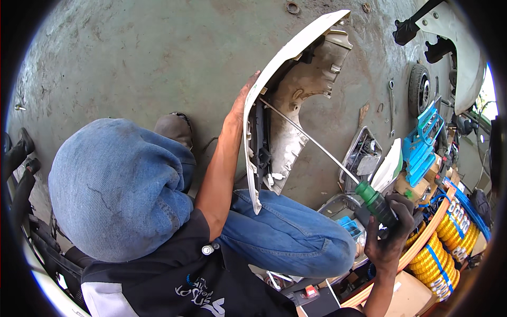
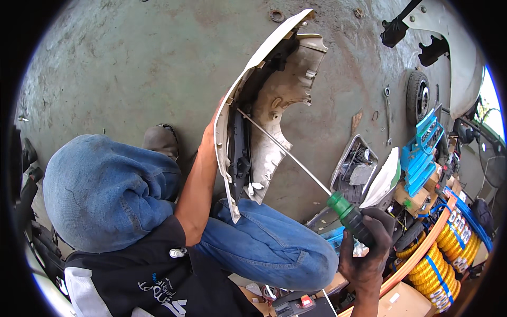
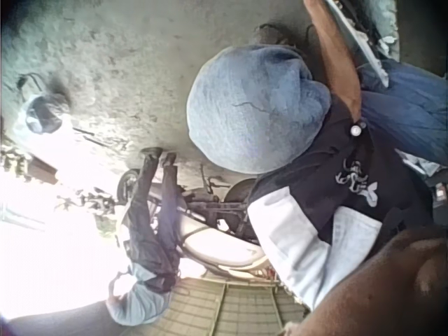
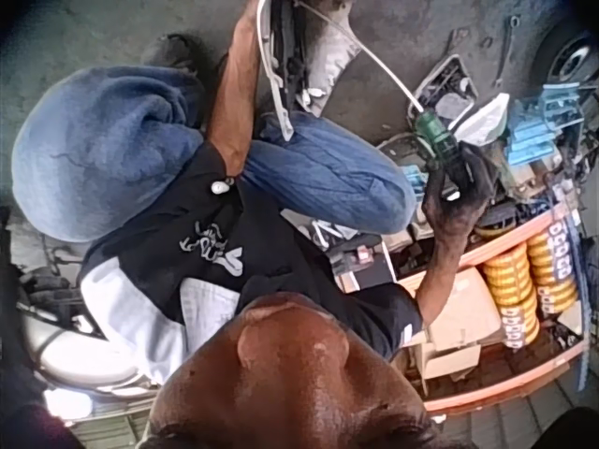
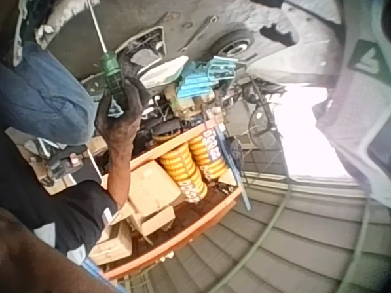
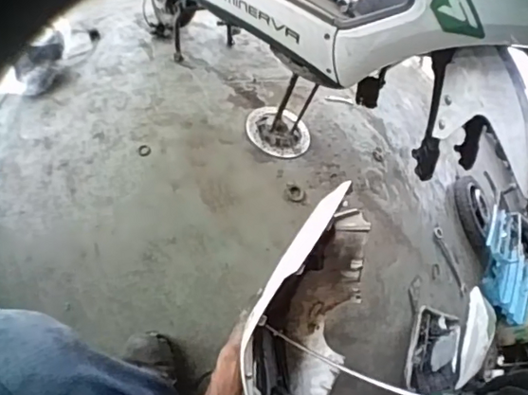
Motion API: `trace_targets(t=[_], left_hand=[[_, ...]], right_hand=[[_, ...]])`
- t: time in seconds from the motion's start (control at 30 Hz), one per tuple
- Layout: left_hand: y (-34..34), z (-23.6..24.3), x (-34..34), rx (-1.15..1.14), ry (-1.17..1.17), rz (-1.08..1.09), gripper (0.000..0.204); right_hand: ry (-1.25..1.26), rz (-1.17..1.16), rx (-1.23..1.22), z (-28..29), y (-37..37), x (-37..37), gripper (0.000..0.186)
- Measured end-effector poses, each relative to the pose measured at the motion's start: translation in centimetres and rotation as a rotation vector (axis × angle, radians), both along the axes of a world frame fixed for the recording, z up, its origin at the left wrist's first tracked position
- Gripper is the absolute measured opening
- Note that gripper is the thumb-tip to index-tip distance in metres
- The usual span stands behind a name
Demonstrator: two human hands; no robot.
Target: The person assembles a scooter headlight unit by fitting a black plastic housing into a white fairing and securing it using a screwdriver. They handle the fairing, the light assembly, and small screws while working on a concrete floor.
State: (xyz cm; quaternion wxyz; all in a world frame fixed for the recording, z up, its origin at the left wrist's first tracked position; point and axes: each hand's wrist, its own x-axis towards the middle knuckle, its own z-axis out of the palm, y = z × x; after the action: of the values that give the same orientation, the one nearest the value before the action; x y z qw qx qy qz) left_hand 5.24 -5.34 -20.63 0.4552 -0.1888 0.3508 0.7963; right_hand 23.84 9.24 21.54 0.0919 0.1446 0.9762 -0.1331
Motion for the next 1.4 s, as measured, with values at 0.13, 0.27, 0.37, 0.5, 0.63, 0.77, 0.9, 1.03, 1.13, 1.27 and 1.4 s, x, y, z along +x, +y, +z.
trace_targets(t=[0.13,0.27,0.37,0.5,0.63,0.77,0.9,1.03,1.13,1.27,1.4], left_hand=[[0.3,-2.0,0.6,0.046,0.020,0.006,0.082],[-0.2,-0.6,0.0,0.043,0.014,0.010,0.082],[-0.7,5.7,-0.9,0.001,-0.021,-0.013,0.081],[-0.2,3.1,-0.6,-0.040,0.021,0.046,0.081],[0.0,-2.6,0.8,0.096,0.165,0.087,0.097],[0.2,-4.7,1.3,0.154,0.271,0.092,0.110],[0.3,-4.9,1.2,0.147,0.270,0.090,0.109],[0.8,-3.7,0.8,0.096,0.203,0.058,0.101],[-0.1,-3.4,1.4,0.158,0.194,0.107,0.092],[-0.1,-1.0,0.8,0.075,0.079,0.028,0.091],[-1.4,-5.1,1.6,0.075,0.046,0.001,0.089]], right_hand=[[-0.029,-0.655,-0.270,0.0,-1.7,-1.5,0.055],[0.063,-0.115,-0.035,-1.0,-0.6,-1.0,0.046],[-0.083,-0.259,-0.048,-0.4,-0.6,0.0,0.054],[-0.107,-0.564,-0.241,-0.5,-0.9,-1.0,0.061],[0.039,-0.148,-0.052,-0.2,-1.5,-1.6,0.059],[-0.178,-0.456,-0.130,1.0,-0.2,-1.4,0.061],[-0.007,-0.269,-0.060,-0.4,0.4,-2.5,0.038],[-0.115,-0.034,0.083,-0.1,1.1,0.4,0.045],[-0.440,-1.055,-0.415,0.0,-0.5,-2.2,0.064],[0.144,0.198,0.173,-0.8,0.5,-0.8,0.045],[-0.472,-0.861,-0.349,0.1,-0.8,-1.7,0.069]])
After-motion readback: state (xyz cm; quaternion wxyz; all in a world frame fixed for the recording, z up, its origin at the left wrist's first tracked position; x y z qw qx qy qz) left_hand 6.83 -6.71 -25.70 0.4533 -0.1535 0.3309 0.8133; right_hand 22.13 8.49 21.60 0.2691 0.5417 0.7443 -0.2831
